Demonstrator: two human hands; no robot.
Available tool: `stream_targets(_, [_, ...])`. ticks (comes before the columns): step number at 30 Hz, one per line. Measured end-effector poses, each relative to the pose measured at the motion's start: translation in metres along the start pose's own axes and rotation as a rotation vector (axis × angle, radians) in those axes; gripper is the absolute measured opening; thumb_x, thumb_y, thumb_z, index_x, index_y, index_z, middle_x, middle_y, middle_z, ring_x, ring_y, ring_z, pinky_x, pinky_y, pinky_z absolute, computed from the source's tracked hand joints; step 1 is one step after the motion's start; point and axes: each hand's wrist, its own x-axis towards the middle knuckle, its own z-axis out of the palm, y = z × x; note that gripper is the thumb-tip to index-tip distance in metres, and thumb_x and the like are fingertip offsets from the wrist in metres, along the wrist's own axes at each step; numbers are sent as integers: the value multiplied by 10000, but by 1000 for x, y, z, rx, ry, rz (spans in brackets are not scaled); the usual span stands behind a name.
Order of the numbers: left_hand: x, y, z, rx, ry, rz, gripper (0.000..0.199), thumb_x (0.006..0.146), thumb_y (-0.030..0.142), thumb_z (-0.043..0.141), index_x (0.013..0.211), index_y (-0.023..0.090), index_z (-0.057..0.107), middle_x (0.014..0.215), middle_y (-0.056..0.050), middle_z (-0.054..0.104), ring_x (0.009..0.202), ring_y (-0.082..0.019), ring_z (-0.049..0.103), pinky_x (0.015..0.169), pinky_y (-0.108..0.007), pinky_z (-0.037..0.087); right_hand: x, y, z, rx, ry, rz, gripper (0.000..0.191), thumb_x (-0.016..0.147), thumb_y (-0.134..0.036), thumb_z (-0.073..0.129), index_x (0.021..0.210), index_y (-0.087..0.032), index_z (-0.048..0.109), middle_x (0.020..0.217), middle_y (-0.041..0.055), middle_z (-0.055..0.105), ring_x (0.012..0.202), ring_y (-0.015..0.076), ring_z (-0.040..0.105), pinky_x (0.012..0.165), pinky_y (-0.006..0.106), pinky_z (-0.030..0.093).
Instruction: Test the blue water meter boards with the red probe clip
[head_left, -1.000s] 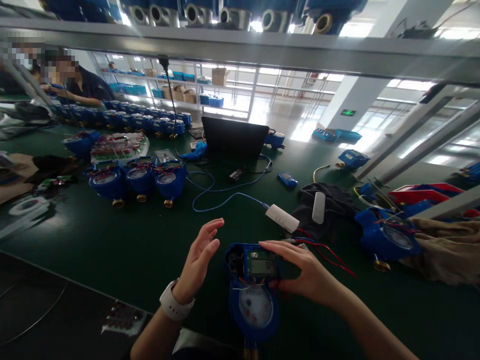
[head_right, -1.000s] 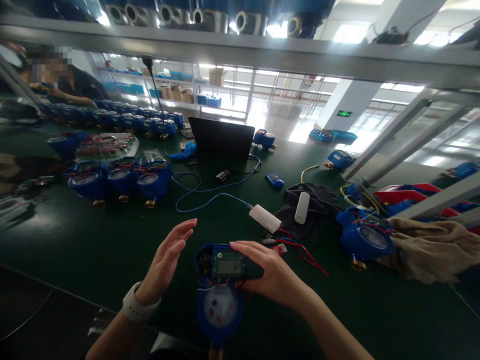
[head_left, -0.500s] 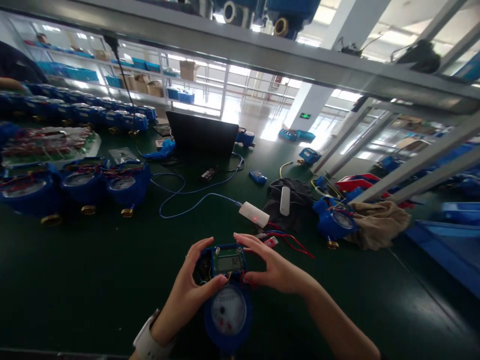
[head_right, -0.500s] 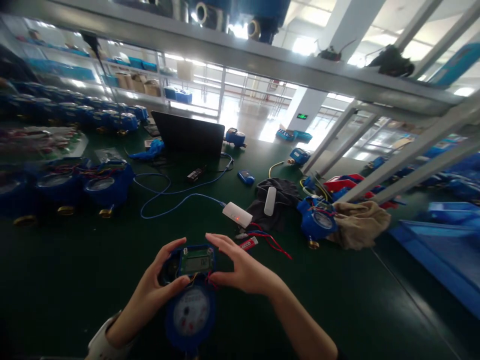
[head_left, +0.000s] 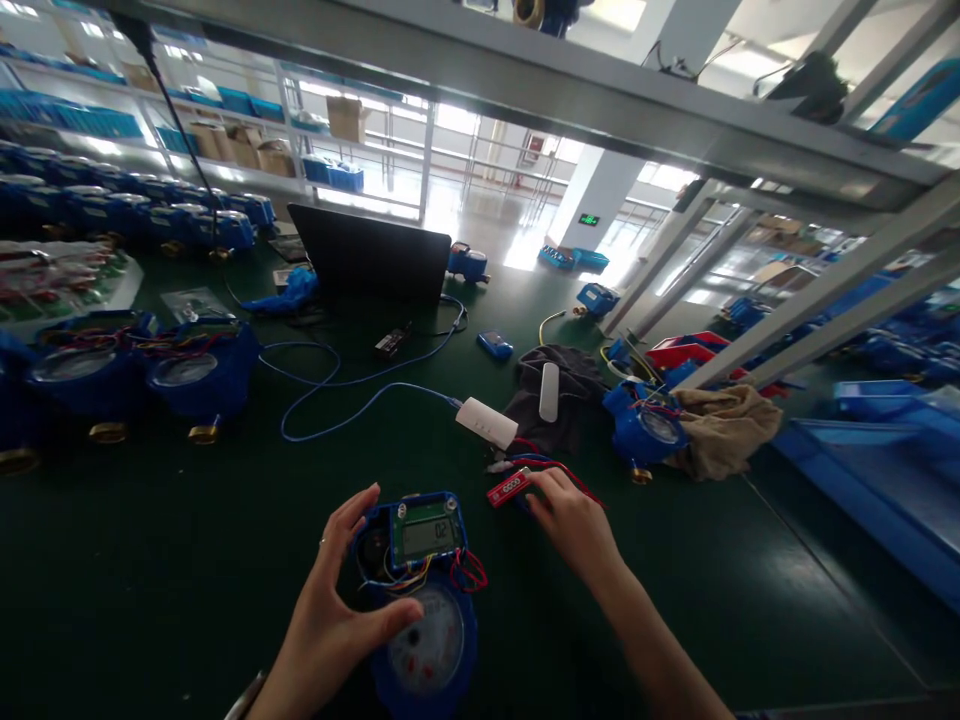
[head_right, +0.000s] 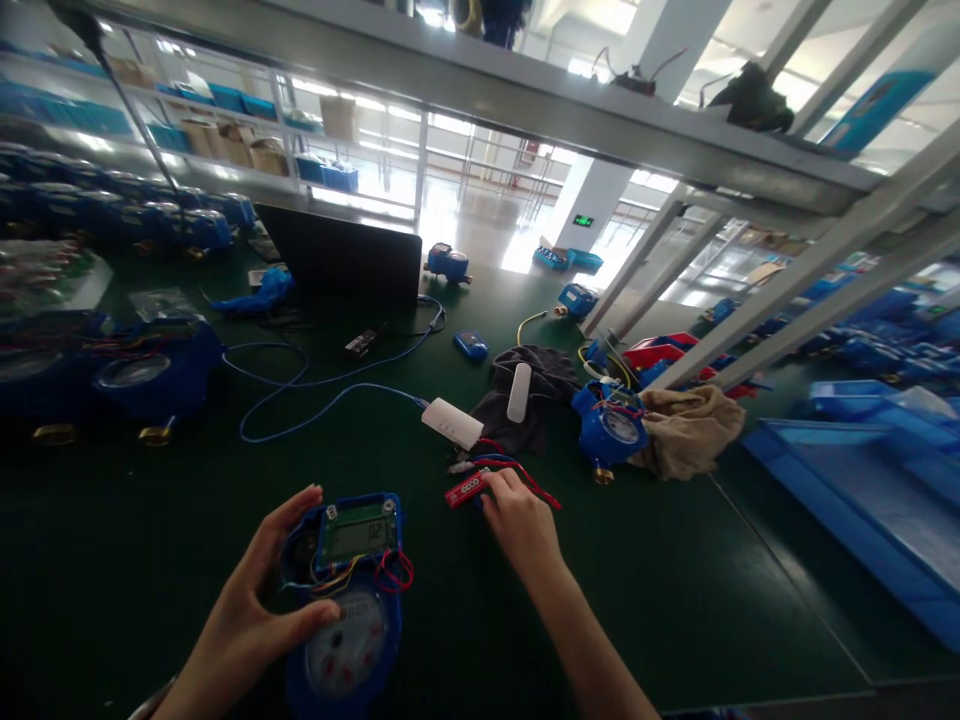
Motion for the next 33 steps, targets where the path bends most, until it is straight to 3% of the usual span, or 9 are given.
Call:
stream_targets(3, [-3, 2, 1, -5, 33, -24, 868, 609, 509, 858, 1367, 303, 489, 1453, -101, 489, 1348, -387, 451, 1153, -588, 313, 14, -10, 8, -103, -28, -74, 470, 847, 12, 452, 1219, -185, 661, 1314, 146, 622, 1119, 298, 634, 885, 421, 554])
stream_targets(7, [-3, 4, 3, 5, 49, -40, 882, 590, 523, 864, 1358, 291, 497, 1446, -106, 505, 1354, -395, 446, 1156, -585, 318, 14, -20, 4, -160, -121, -196, 399, 818, 8, 512, 1078, -200, 733, 1103, 110, 726, 1025, 275, 665, 872, 384, 556])
stream_targets(10, [-2, 5, 2, 14, 34, -45, 892, 590, 505, 871, 1364, 284, 486, 1455, -115, 491, 1357, -396, 441, 1155, -591, 320, 11, -24, -2, -151, -169, -249, 400, 823, -78, 578, 1159, -253, 705, 1174, 45, 709, 976, 208, 689, 803, 279, 565])
stream_targets(13, [-3, 6, 2, 5, 20, -48, 885, 604, 501, 865, 1370, 288, 477, 1472, -122, 466, 1371, -396, 422, 1152, -600, 320, 20, -24, -1, -174, -109, -168, 415, 882, -88, 500, 1226, -244, 672, 1173, 89, 701, 972, 215, 696, 763, 277, 552])
stream_targets(17, [-7, 5, -1, -15, 33, -4, 949, 594, 526, 868, 1407, 308, 432, 1489, -112, 452, 1414, -391, 358, 1164, -599, 292, 39, -19, 13, -152, -29, -56, 297, 899, -126, 532, 1116, -197, 721, 908, 128, 759, 826, 269, 727, 677, 321, 540])
stream_targets(20, [-10, 5, -5, -14, 64, 49, 925, 603, 552, 854, 1405, 335, 448, 1506, -91, 430, 1408, -386, 368, 1168, -593, 285, 40, -17, 18, -35, 25, -53, 256, 912, -192, 533, 1070, -210, 734, 840, 92, 775, 737, 241, 730, 679, 322, 552])
stream_targets(26, [-1, 16, -8, 33, -17, 114, 774, 651, 466, 852, 1345, 314, 546, 1483, -110, 437, 1388, -395, 387, 1132, -572, 355, 9, -26, -2, 397, 189, -130, 457, 976, -252, 310, 1312, -128, 594, 1132, 129, 720, 893, 214, 719, 722, 344, 619])
stream_targets(29, [7, 25, -5, 22, -51, 80, 703, 685, 475, 823, 1319, 303, 574, 1468, -115, 445, 1357, -375, 431, 1087, -525, 431, -7, -35, -13, 738, 299, -69, 287, 938, -306, 528, 1153, -198, 685, 1020, 84, 747, 765, 208, 720, 664, 370, 637])
stream_targets(33, [15, 33, 0, 64, -78, 70, 612, 693, 481, 809, 1238, 262, 637, 1384, -133, 527, 1300, -366, 496, 1051, -529, 465, -22, -41, -16, 959, 352, -15, 95, 844, -254, 704, 926, -220, 671, 926, 55, 762, 658, 184, 713, 583, 335, 638])
